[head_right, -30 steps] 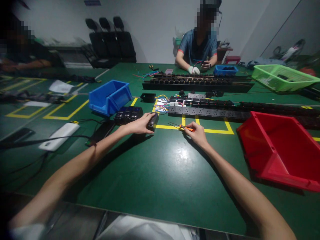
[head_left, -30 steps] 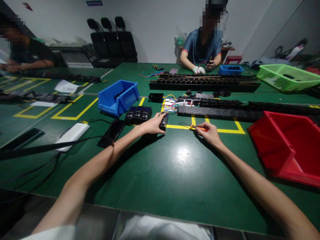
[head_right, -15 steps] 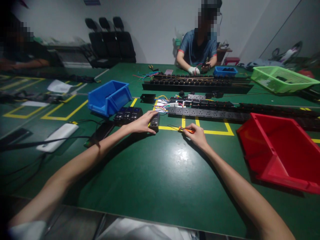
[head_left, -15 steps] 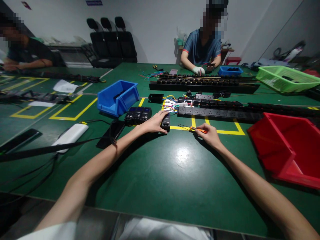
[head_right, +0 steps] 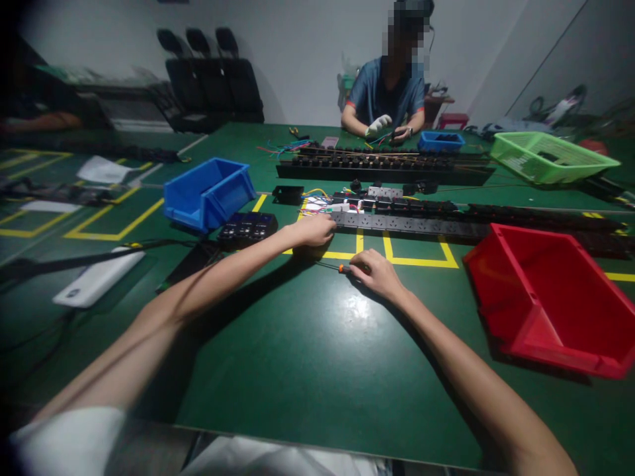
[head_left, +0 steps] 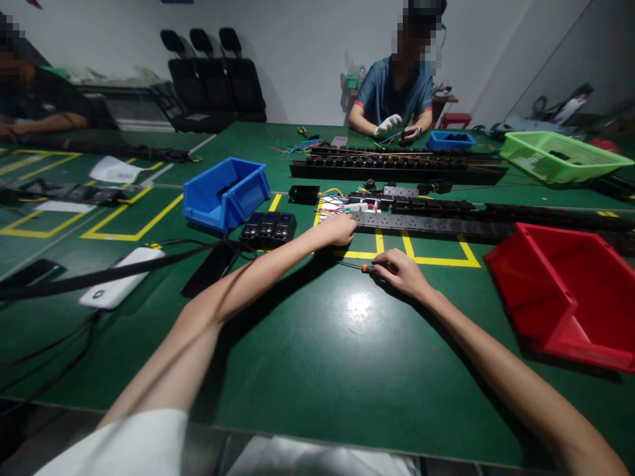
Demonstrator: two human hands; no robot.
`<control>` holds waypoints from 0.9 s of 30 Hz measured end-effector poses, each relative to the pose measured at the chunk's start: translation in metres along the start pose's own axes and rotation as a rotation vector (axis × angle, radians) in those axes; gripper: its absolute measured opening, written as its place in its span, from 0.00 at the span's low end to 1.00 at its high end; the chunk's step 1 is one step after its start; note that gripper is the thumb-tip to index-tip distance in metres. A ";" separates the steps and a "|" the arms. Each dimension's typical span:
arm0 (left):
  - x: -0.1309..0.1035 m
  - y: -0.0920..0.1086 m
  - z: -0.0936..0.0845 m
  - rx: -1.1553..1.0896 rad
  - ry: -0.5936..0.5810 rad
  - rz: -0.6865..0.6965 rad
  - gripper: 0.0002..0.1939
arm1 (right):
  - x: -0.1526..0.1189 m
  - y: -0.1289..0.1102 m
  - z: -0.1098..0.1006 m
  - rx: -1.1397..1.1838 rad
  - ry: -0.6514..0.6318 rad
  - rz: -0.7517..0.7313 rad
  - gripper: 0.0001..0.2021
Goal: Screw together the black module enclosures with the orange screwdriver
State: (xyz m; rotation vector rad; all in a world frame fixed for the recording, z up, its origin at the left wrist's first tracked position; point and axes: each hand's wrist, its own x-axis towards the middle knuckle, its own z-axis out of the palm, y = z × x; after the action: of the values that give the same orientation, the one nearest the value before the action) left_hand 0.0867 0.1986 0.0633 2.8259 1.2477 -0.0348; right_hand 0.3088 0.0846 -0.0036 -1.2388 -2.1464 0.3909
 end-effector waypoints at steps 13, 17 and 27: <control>0.002 -0.010 0.007 0.022 -0.084 -0.026 0.19 | 0.052 0.050 0.012 -0.260 0.100 0.134 0.16; 0.001 -0.012 0.008 0.015 -0.032 -0.022 0.19 | 0.064 0.043 0.024 -0.298 0.046 0.116 0.16; -0.027 -0.011 -0.009 -0.053 0.223 -0.017 0.12 | 0.093 0.018 0.034 -0.409 -0.061 0.066 0.16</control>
State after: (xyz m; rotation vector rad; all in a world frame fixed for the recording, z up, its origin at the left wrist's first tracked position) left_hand 0.0602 0.1872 0.0731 2.8356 1.2896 0.3171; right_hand 0.2646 0.1753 -0.0050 -1.5380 -2.3162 0.0119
